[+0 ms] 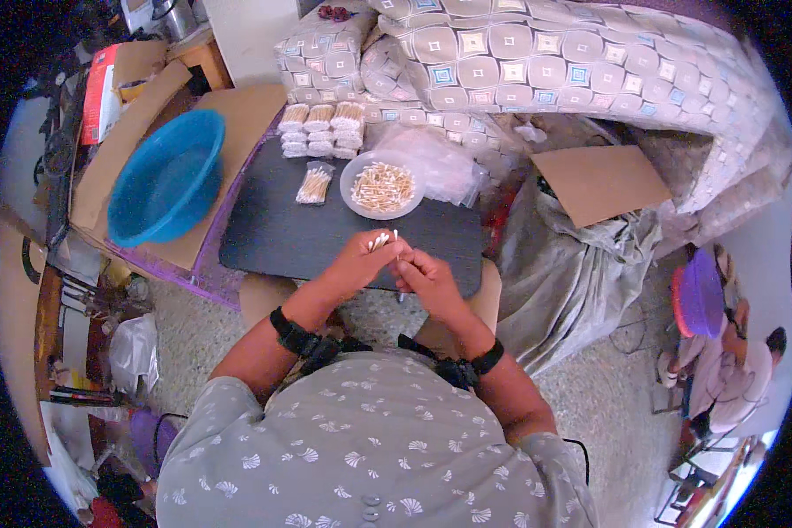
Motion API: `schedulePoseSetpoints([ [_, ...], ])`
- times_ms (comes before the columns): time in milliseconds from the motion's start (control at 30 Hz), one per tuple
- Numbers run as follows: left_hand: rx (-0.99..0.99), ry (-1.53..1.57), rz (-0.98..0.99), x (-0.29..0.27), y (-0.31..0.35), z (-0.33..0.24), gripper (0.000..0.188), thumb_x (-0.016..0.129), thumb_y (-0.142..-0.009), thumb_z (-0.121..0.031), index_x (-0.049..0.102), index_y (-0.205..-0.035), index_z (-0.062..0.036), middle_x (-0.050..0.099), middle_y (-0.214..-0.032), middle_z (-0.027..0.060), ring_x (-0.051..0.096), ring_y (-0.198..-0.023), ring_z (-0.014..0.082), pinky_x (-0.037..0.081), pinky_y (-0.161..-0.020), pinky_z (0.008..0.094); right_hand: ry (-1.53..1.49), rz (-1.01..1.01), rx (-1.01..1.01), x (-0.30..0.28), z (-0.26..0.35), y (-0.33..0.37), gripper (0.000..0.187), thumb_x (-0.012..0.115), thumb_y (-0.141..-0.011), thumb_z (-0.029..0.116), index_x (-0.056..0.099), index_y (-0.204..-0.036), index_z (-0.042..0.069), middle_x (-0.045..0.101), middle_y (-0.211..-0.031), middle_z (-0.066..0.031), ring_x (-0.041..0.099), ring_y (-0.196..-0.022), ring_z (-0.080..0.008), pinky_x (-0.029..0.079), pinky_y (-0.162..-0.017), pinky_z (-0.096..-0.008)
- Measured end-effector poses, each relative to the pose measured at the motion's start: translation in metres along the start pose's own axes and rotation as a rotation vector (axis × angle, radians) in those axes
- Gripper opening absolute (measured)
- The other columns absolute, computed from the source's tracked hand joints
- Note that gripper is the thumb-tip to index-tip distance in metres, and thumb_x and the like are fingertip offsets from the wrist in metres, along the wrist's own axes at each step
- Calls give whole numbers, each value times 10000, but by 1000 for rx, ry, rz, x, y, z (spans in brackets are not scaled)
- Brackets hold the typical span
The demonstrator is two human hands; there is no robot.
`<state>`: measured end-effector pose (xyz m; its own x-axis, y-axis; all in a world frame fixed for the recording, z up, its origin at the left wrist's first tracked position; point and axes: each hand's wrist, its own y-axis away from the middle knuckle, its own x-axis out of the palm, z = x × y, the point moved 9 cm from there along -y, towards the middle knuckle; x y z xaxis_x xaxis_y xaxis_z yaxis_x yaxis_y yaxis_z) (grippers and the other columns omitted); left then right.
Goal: Packaging cotton swabs into small plastic bags.
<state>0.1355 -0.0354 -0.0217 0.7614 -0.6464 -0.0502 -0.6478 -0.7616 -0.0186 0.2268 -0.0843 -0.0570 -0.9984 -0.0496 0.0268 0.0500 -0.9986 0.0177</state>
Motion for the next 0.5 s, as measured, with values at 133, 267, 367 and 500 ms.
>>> schedulePoseSetpoints([
  [133,36,9,11,3,1,-10,230,500,-944,-274,629,-895,-89,568,-723,-50,462,-612,39,390,-540,218,-35,-7,-11,-2,-2,0,193,528,-939,199,591,-1013,33,586,-868,12,533,-726,-66,463,-640,-223],
  [267,13,-19,6,2,2,-9,239,493,-946,-294,636,-895,-109,550,-686,-68,417,-555,27,338,-487,204,-18,-9,-16,-1,1,1,196,532,-938,201,593,-1006,28,582,-865,12,526,-720,-63,454,-634,-219],
  [367,-19,-30,15,2,2,-11,248,489,-947,-304,635,-889,-113,544,-681,-70,417,-555,27,340,-484,206,-29,-13,-10,-1,2,1,194,534,-938,201,594,-1003,29,576,-861,17,515,-714,-61,445,-627,-214],
  [500,6,-18,28,4,3,-14,248,488,-947,-306,635,-885,-115,541,-675,-72,410,-547,25,337,-477,207,-36,3,-16,-1,-3,-1,181,535,-938,198,590,-985,32,570,-854,20,510,-712,-62,441,-623,-213],
])
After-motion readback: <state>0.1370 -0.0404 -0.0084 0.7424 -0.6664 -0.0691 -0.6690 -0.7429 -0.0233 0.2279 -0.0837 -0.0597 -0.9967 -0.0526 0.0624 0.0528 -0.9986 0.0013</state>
